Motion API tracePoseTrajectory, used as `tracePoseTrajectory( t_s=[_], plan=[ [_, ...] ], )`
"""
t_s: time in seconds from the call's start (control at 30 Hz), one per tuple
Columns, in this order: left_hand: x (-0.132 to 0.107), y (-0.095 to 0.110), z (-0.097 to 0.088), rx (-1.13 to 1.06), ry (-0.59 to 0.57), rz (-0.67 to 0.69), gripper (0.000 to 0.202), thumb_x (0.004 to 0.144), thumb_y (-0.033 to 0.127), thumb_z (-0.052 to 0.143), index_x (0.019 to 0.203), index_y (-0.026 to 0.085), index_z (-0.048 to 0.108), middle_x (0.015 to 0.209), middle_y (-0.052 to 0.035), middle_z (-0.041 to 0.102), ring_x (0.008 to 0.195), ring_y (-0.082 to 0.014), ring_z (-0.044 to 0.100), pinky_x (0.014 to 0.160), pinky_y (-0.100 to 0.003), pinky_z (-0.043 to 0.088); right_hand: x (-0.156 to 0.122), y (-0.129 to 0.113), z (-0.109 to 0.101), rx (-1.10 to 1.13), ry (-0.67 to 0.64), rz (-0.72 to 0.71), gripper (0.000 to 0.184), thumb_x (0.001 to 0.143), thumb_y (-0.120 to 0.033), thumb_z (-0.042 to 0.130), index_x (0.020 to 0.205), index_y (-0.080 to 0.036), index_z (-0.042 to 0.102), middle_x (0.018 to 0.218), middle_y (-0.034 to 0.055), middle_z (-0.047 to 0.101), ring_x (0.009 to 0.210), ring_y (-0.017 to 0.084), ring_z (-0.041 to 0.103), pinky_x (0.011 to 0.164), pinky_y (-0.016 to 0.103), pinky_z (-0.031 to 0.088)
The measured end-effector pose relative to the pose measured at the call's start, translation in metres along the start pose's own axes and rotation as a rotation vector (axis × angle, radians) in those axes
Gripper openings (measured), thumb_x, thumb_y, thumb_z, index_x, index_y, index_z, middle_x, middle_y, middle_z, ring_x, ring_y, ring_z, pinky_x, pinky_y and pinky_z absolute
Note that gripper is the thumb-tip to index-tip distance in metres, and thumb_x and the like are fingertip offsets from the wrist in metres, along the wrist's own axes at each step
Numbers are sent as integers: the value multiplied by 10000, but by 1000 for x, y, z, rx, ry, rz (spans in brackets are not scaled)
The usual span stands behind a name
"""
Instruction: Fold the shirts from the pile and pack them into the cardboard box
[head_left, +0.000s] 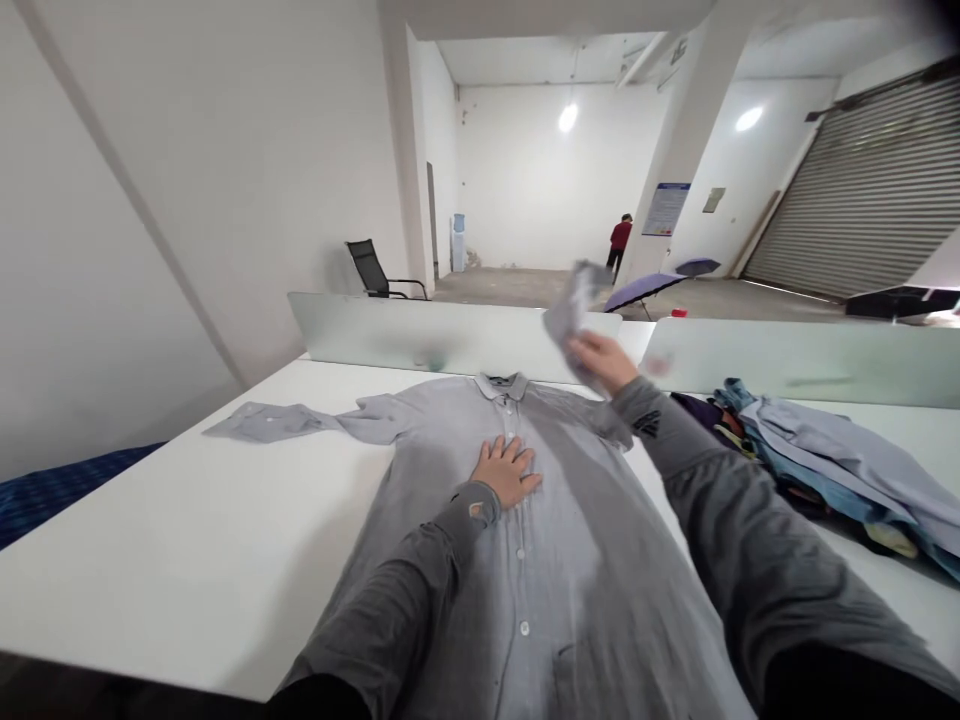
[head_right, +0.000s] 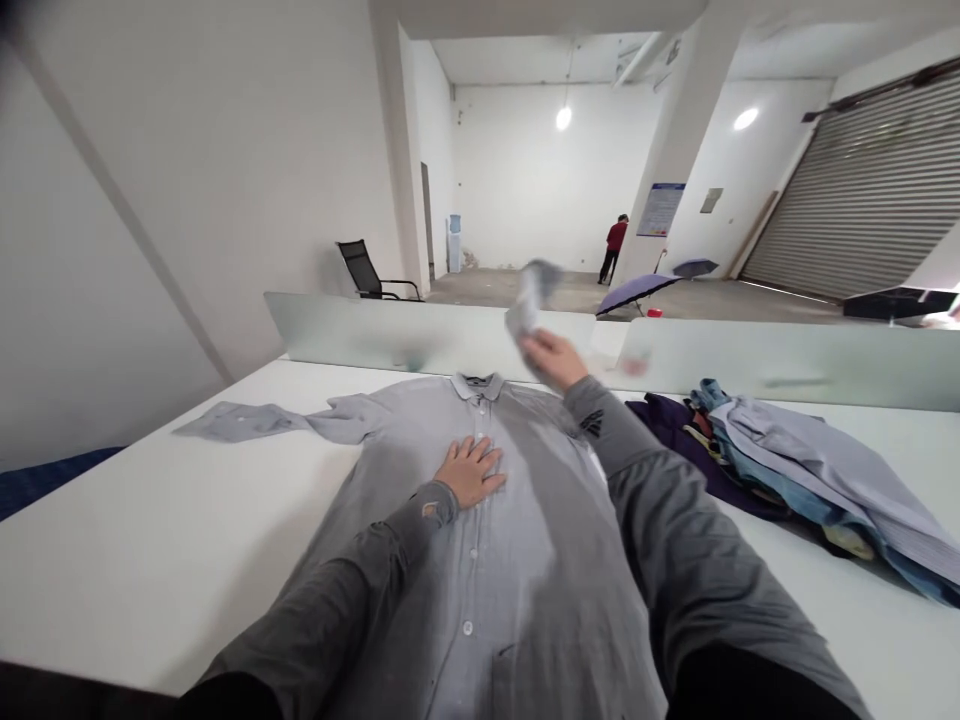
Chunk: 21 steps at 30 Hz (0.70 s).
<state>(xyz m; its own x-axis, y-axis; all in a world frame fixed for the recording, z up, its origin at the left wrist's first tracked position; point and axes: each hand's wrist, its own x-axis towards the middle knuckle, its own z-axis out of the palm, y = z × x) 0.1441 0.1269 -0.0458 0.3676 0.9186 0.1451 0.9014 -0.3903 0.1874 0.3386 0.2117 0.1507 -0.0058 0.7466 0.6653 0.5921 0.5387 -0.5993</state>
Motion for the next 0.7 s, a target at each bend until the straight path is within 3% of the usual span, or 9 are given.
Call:
tracePoseTrajectory(
  t_s=[0.07, 0.13, 0.27, 0.43, 0.57, 0.7],
  plan=[
    [0, 0, -2, -15, -4, -3, 667, 925, 656, 256, 1477, 294, 350, 1587, -52, 258, 1448, -366, 180, 1144, -585, 148, -18, 3, 36, 27, -182, -50, 461, 777, -506, 649, 1015, -114, 693, 969, 88, 715, 845, 176, 642, 776, 299, 520],
    [-1, 0, -4, -40, -23, -4, 663, 923, 660, 254, 1470, 300, 358, 1562, -56, 316, 1430, -343, 243, 1141, -554, 187, -37, 21, 49, -45, -245, -37, 413, 824, -471, 587, 1058, -150, 701, 1044, 83, 715, 946, 207, 647, 861, 342, 514],
    [-2, 1, -7, -87, -37, -1, 612, 932, 645, 246, 1411, 309, 425, 1428, -62, 506, 1315, -282, 441, 1074, -466, 323, -83, 73, 37, -464, -182, 181, 444, 935, -379, 348, 1145, -176, 681, 1129, 112, 688, 1070, 249, 612, 938, 408, 478],
    [-3, 5, -10, -58, -47, -22, 592, 937, 637, 259, 1356, 278, 471, 1355, -79, 564, 1233, -292, 514, 1020, -475, 366, -140, 114, 40, -621, -343, 279, 375, 900, -430, 453, 1186, -290, 650, 1367, 95, 556, 1261, 337, 469, 978, 617, 378],
    [-15, 8, -15, 0, 28, 11, 497, 962, 545, 315, 1308, 248, 511, 1297, -83, 586, 1191, -280, 525, 1004, -441, 389, -151, 124, 50, -756, -407, 319, 454, 946, -450, 325, 1348, -341, 506, 1518, 67, 377, 1355, 338, 333, 991, 741, 240],
    [-31, -4, -29, 35, 182, 2, 347, 993, 326, 299, 1148, 213, 588, 1189, -96, 605, 1125, -223, 549, 987, -368, 412, -146, 130, 51, -811, -362, 343, 492, 945, -383, 255, 1370, -308, 491, 1480, 102, 413, 1324, 348, 355, 993, 780, 168]
  ],
)
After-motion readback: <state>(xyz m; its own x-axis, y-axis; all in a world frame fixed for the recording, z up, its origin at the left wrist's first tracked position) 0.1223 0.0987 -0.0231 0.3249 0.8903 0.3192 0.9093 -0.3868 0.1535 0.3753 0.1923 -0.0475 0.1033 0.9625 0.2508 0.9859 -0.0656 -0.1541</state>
